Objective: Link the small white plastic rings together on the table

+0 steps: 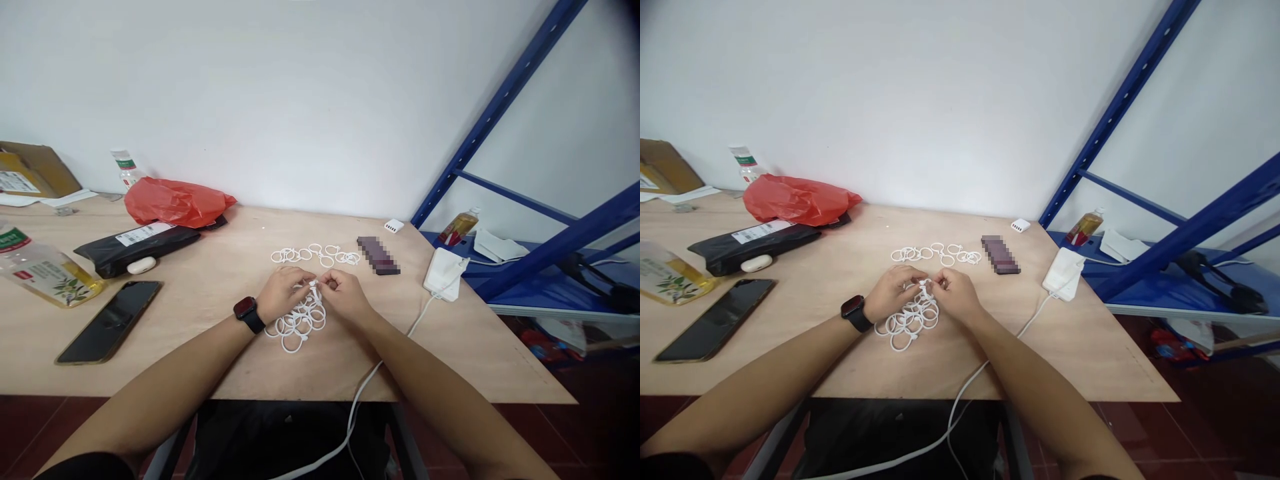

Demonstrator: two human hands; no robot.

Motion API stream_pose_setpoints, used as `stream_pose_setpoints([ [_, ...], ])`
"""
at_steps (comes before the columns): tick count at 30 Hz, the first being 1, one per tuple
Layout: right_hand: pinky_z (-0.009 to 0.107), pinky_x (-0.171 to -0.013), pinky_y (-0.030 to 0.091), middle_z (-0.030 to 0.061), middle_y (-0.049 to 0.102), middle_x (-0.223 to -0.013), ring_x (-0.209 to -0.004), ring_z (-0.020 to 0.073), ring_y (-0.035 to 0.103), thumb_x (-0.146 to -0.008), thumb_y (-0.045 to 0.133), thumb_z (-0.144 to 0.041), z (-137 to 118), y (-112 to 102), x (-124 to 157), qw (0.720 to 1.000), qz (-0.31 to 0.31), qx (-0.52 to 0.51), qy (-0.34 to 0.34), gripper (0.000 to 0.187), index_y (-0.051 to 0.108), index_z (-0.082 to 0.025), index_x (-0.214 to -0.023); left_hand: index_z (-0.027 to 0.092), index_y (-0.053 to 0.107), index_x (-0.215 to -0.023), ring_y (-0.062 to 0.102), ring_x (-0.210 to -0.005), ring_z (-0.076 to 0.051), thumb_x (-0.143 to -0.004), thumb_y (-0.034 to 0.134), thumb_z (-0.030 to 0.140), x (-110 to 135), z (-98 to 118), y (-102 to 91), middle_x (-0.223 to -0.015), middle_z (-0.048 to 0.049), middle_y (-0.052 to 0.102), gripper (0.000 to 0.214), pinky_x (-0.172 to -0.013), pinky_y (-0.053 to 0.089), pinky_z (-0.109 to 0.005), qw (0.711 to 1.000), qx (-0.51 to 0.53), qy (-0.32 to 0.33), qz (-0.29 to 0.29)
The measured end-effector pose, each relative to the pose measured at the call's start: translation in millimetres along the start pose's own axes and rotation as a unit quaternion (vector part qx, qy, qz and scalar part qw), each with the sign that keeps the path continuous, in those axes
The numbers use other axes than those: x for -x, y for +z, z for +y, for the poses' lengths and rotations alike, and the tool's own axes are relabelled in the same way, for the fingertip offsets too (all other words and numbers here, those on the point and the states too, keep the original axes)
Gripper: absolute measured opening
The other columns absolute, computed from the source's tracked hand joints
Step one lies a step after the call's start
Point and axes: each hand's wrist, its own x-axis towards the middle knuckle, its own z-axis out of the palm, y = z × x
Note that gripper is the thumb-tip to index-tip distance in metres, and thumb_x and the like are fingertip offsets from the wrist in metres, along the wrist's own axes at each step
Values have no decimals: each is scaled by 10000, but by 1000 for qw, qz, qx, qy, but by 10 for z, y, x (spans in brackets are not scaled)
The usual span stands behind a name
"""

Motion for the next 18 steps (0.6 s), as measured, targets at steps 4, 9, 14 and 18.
stream_pose_setpoints([
  [4, 220, -526, 382, -23, 631, -631, -548, 111, 531, -778, 580, -306, -12, 32, 25, 1000, 18, -23, 9, 135, 608, -198, -703, 182, 674, -1015, 647, -792, -162, -912, 579, 268, -13, 56, -24, -871, -46, 717, 165, -772, 490, -322, 999, 42, -1, 28],
  [9, 219, -516, 378, -31, 616, -603, -539, 111, 533, -774, 586, -305, 35, -26, -8, 999, 29, -18, 18, 133, 601, -199, -695, 187, 671, -1086, 654, -821, -161, -928, 565, 288, -21, 117, -53, -914, -55, 727, 216, -787, 494, -315, 998, 58, 26, 18],
  [14, 238, -554, 413, -21, 643, -668, -570, 117, 547, -786, 595, -249, 7, -22, 4, 999, 25, 16, -15, 96, 632, -204, -709, 199, 701, -1009, 661, -802, -159, -948, 551, 330, -21, 98, -45, -883, -47, 735, 209, -784, 490, -318, 998, 38, 38, 20],
  [18, 272, -653, 476, 26, 677, -836, -701, 140, 593, -845, 604, -260, -30, -50, 21, 989, 66, -6, -132, 106, 698, -211, -850, 217, 708, -1037, 665, -818, -160, -960, 534, 325, -23, 79, -49, -913, -43, 744, 219, -797, 488, -324, 998, 26, 38, 31],
])
